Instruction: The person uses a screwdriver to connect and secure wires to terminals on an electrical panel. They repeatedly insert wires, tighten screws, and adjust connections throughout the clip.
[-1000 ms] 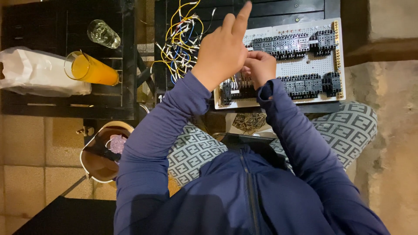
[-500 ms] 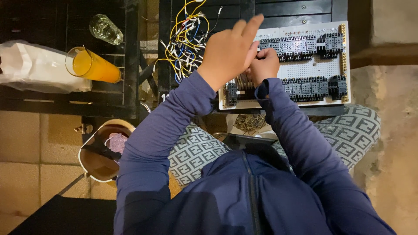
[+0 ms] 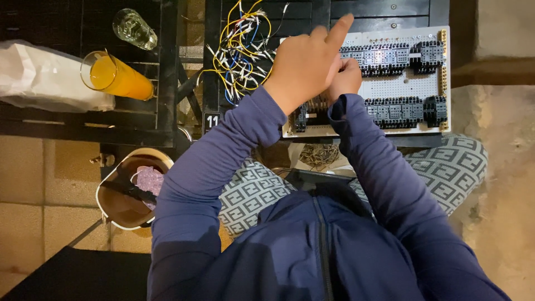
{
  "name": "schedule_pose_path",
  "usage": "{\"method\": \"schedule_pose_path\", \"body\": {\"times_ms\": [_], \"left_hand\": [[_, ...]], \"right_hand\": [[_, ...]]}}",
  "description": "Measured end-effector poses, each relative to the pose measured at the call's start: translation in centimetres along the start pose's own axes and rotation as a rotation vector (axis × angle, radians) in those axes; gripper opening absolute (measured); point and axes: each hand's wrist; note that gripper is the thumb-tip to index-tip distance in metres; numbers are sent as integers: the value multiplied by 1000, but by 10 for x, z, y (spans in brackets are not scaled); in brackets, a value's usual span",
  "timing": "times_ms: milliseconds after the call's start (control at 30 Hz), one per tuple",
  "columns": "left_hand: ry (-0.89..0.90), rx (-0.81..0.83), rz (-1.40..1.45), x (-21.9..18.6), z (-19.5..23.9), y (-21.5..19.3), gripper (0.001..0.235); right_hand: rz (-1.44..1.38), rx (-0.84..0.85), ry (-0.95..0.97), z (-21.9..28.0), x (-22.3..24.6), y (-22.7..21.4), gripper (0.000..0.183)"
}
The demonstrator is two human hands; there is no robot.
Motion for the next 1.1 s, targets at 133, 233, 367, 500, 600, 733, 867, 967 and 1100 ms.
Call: {"method": "schedule_pose_path", "body": {"times_ms": [133,233,367,500,600,733,867,967,1100], "left_hand": [[-21,26,-59,-2,0,-1,70],[-24,40,-81,-1,2,3,96],[-68,40,-57,-1,1,7,67],[-81,46,-6,2,3,9,72],[-111,48,37,5,3,4,74],[-84,29,140,8,2,-13,78],[-97,37,234,8,2,-13,78],[-149,85,249,8,3,-11,76],[-135,80,274,10,3,-5,71]], "right_hand": [[55,-8,81,0,6,0,41],[-17,-51,90,-5,-5,6,47],[-60,-51,14,-5,-8,5,48],[-56,-57,68,6,20,4,51],[-313,-82,107,6,21,5,48],[-136,-42,85,6,17,2,46],[0,-60,53,5,16,3,47],[-42,-66,95,5,20,5,51],[-73,-95,135,5,20,10,48]]}}
Point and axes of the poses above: each hand's wrist, its own z-axis away from the middle knuckle, its own y-axis out of the palm, x = y × z, and after that the axes turned 12 degrees about -y, right-handed
